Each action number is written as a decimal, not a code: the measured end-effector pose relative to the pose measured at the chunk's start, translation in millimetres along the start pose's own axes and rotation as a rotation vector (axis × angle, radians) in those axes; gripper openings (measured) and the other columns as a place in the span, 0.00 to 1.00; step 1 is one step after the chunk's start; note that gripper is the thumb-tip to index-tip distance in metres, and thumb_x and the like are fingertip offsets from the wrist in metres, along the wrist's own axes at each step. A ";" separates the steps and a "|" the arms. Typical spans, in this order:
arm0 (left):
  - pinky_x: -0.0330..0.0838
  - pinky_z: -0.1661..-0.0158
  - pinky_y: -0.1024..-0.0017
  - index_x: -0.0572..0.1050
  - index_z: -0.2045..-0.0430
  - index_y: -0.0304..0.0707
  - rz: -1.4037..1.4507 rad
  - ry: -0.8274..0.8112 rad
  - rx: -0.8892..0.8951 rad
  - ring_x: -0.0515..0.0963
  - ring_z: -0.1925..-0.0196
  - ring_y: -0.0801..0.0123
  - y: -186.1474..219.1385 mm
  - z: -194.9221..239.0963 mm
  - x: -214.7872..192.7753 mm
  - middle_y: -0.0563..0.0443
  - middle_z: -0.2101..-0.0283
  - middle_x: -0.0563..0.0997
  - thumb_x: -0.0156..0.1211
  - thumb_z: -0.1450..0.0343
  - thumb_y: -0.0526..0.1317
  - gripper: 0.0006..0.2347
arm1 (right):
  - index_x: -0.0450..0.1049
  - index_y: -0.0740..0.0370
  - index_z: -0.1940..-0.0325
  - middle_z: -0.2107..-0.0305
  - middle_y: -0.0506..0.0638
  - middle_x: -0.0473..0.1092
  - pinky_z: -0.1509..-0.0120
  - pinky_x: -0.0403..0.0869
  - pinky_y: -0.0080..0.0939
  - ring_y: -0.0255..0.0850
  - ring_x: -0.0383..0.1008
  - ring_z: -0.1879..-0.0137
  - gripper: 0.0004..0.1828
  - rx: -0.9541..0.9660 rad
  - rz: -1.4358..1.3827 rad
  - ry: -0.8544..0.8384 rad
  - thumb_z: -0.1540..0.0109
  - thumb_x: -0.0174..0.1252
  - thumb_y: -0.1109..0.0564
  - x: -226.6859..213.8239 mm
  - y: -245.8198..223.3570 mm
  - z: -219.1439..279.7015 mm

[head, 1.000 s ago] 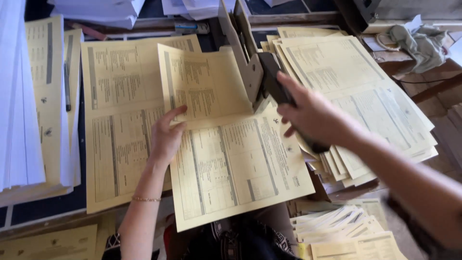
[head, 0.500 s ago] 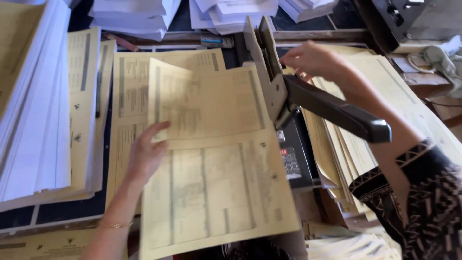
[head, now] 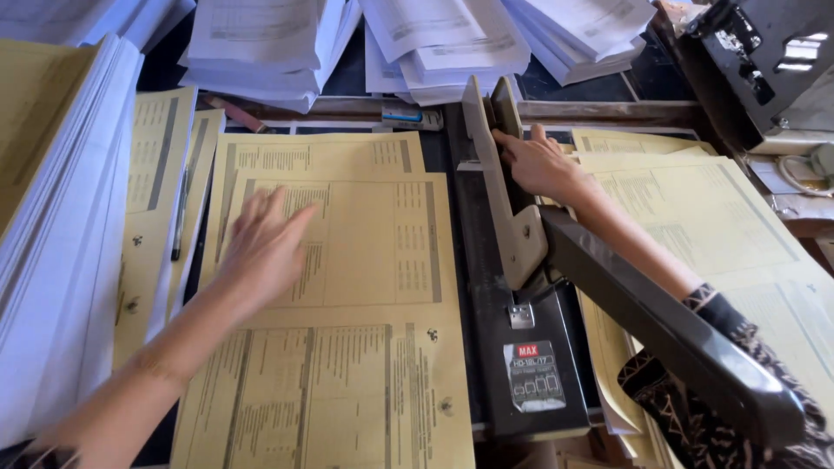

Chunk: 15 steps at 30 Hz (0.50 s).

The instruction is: Sorting, aligning, and stapling sets of printed documents using a manual heavy-duty stapler.

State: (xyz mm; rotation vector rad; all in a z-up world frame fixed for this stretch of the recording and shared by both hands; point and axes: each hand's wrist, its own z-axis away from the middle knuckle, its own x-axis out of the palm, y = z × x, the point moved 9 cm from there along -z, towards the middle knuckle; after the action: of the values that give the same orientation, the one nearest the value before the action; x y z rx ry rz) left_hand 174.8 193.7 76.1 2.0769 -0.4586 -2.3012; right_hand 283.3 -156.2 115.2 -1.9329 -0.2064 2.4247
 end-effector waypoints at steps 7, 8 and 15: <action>0.75 0.51 0.54 0.79 0.58 0.39 0.059 0.318 0.185 0.78 0.50 0.47 33.7 -185.8 29.0 0.42 0.60 0.78 0.54 0.32 0.36 0.11 | 0.66 0.25 0.34 0.47 0.58 0.60 0.38 0.69 0.59 0.62 0.70 0.41 0.21 0.057 -0.012 0.150 0.31 0.42 0.40 5.9 22.6 -103.5; 0.76 0.56 0.53 0.79 0.61 0.36 0.076 0.339 0.087 0.79 0.53 0.47 27.4 -213.4 39.6 0.41 0.63 0.78 0.54 0.32 0.36 0.10 | 0.65 0.23 0.33 0.47 0.56 0.59 0.39 0.69 0.61 0.61 0.68 0.40 0.21 0.061 -0.010 0.144 0.31 0.42 0.39 6.6 25.6 -114.2; 0.60 0.45 0.37 0.72 0.52 0.24 0.195 0.148 -0.294 0.67 0.40 0.44 42.5 -258.9 36.4 0.35 0.49 0.74 0.59 0.29 0.49 0.22 | 0.60 0.28 0.30 0.45 0.60 0.66 0.36 0.69 0.61 0.59 0.68 0.37 0.25 0.093 -0.025 0.152 0.30 0.35 0.48 -13.3 10.2 -134.4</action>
State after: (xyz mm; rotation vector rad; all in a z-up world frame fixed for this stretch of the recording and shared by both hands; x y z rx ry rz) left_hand 414.7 91.5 29.7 1.9467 -0.2828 -1.9557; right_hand 417.6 -156.7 97.6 -2.0486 -0.1105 2.2168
